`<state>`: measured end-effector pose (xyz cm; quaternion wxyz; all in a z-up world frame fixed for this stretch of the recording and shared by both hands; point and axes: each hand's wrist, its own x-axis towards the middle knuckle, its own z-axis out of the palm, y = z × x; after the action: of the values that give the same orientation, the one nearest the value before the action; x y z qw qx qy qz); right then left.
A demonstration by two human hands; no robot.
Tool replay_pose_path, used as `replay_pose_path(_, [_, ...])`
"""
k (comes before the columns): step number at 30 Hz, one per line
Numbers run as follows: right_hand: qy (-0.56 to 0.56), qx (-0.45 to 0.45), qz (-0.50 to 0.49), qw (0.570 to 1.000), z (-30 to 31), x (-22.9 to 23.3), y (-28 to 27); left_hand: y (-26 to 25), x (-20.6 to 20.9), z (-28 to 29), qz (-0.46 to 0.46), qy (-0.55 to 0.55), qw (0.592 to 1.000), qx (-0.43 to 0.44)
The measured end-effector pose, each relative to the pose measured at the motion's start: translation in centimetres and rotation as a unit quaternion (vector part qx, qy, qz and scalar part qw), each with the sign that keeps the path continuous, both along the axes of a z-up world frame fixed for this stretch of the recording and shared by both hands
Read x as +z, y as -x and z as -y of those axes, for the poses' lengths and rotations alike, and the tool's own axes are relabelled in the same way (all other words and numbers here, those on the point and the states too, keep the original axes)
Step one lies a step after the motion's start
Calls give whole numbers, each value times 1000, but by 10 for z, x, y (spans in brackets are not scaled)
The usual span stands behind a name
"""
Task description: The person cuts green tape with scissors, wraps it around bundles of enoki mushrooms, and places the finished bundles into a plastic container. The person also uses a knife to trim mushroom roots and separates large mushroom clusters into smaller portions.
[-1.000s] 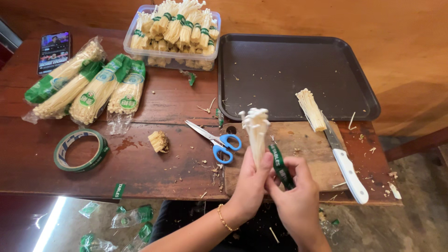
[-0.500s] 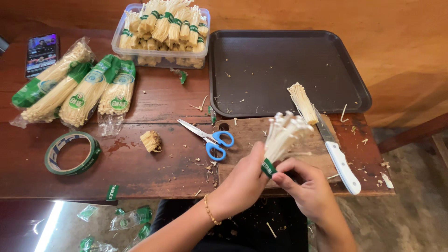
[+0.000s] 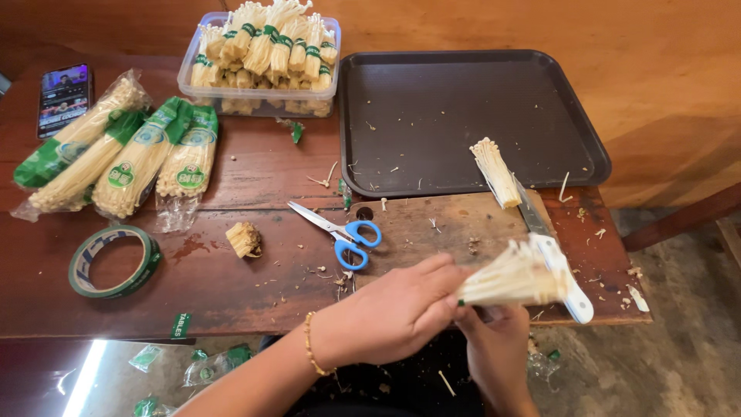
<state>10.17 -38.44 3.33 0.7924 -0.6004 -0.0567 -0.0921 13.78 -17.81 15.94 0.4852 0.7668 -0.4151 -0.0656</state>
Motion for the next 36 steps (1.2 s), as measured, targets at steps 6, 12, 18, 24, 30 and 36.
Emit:
replay_pose_path(6, [15,-32,17,999,-5,-6,10,4,20,-10,-6,-42,999,-26])
replay_pose_path(12, [-114,9,16,993,-6,-9,15,12,38,-11,-33,-84,995,-41])
replay_pose_path(18, [-95,-28,-12,995,-7,-5,24,14,36,-14,-45,-75,993,-85])
replay_pose_path(24, [-74,-29,10,997,-4,-2,33,10,29,-15,-73,-50,985,-145])
replay_pose_path(30, [51,-85,-48,994,2,-11,42,10,29,-17,-56,-41,987,-147])
replay_pose_path(36, [121,12,12,993,12,10,24,14,31,-11,-53,-20,998,-27])
